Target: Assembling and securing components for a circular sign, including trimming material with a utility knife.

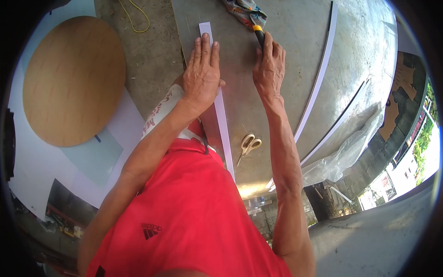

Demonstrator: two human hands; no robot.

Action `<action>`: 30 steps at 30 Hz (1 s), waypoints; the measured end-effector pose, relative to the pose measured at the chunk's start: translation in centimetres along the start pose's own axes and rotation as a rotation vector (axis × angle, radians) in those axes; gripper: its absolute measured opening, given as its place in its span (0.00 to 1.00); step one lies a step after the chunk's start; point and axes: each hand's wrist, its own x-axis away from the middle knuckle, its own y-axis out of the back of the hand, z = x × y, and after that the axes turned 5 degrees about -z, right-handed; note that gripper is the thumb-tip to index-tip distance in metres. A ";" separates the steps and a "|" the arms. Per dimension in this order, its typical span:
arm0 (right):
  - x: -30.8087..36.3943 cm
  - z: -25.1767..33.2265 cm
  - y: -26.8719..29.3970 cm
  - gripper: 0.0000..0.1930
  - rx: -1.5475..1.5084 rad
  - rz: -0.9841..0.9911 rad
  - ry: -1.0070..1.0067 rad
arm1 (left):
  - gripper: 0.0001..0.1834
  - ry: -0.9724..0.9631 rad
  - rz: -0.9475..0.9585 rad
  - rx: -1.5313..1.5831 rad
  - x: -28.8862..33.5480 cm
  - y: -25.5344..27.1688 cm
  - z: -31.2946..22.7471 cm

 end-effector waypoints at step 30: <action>25.4 9.0 2.6 0.17 -0.181 0.059 -0.333 | 0.59 -0.023 0.015 0.104 0.4 0.5 0.7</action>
